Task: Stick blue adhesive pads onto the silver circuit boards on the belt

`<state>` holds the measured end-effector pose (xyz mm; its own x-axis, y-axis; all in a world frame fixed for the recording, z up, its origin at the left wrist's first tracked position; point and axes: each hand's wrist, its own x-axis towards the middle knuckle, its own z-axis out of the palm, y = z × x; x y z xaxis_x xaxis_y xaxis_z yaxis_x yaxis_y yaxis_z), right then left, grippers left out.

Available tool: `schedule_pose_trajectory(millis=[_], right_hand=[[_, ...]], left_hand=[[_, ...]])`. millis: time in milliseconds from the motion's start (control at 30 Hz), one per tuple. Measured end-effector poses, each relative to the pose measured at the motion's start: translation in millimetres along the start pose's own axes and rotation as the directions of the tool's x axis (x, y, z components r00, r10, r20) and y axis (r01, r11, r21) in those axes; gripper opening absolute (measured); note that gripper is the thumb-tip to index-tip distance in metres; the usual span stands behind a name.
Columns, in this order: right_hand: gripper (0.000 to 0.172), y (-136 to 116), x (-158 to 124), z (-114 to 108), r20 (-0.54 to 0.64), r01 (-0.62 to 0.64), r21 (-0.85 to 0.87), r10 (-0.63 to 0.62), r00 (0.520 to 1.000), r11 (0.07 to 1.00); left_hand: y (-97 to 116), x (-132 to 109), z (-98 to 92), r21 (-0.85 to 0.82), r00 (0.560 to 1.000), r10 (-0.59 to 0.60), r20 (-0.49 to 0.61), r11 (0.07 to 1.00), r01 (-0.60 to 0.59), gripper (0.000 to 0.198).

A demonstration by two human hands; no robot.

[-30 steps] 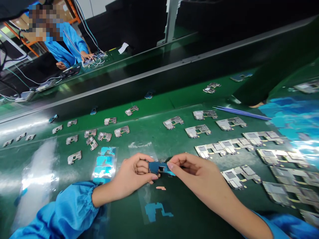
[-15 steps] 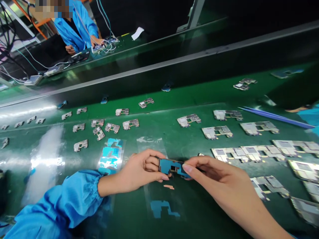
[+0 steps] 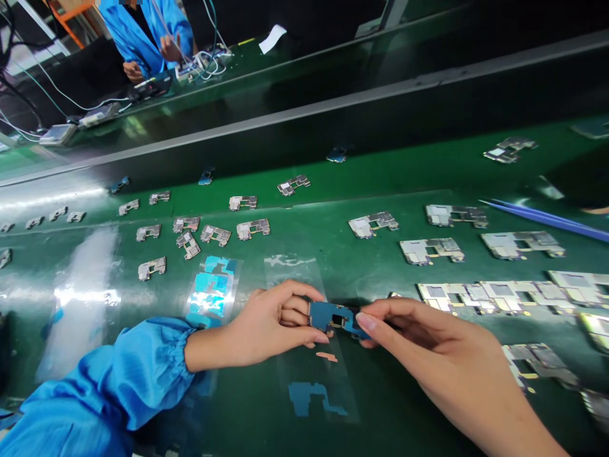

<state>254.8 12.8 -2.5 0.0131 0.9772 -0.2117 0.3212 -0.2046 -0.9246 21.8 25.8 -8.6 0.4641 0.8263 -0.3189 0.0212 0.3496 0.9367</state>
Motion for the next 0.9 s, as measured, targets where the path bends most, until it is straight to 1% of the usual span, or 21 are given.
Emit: schedule_pose_trajectory(millis=[133,300,500,567,733,833,900], right_hand=[[0.027,-1.3,0.6,1.4,0.003,0.004,-0.021,-0.004,1.000,1.000],[0.026,0.6,0.0,1.6,0.022,0.009,-0.009,-0.008,1.000,1.000],[0.029,4.1,0.2,-1.3,0.059,-0.002,-0.009,0.002,0.998,1.000],[0.031,4.0,0.2,-1.7,0.069,-0.019,0.006,0.018,0.997,1.000],[0.032,3.3,0.7,-1.5,0.052,-0.072,0.101,0.067,0.996,0.992],[0.033,2.5,1.2,-2.0,0.064,-0.062,0.070,0.058,0.996,0.996],[0.033,0.5,1.2,-2.1,0.049,-0.058,0.032,0.056,0.997,0.998]], left_hand=[[0.4,0.4,0.6,0.005,1.000,0.002,-0.011,1.000,-0.002,0.047],[3.4,1.2,2.7,-0.027,1.000,-0.011,-0.026,1.000,0.010,0.044],[4.0,1.3,2.6,-0.051,1.000,-0.024,-0.017,0.998,0.023,0.046],[4.0,1.6,2.8,-0.064,0.999,-0.029,-0.018,0.998,0.028,0.047],[3.1,2.6,3.8,-0.101,0.997,-0.061,-0.035,0.993,0.058,0.047],[1.7,2.4,3.7,-0.088,0.997,-0.073,-0.039,0.994,0.069,0.048],[1.0,2.0,3.5,-0.086,0.997,-0.070,-0.038,0.994,0.066,0.050]])
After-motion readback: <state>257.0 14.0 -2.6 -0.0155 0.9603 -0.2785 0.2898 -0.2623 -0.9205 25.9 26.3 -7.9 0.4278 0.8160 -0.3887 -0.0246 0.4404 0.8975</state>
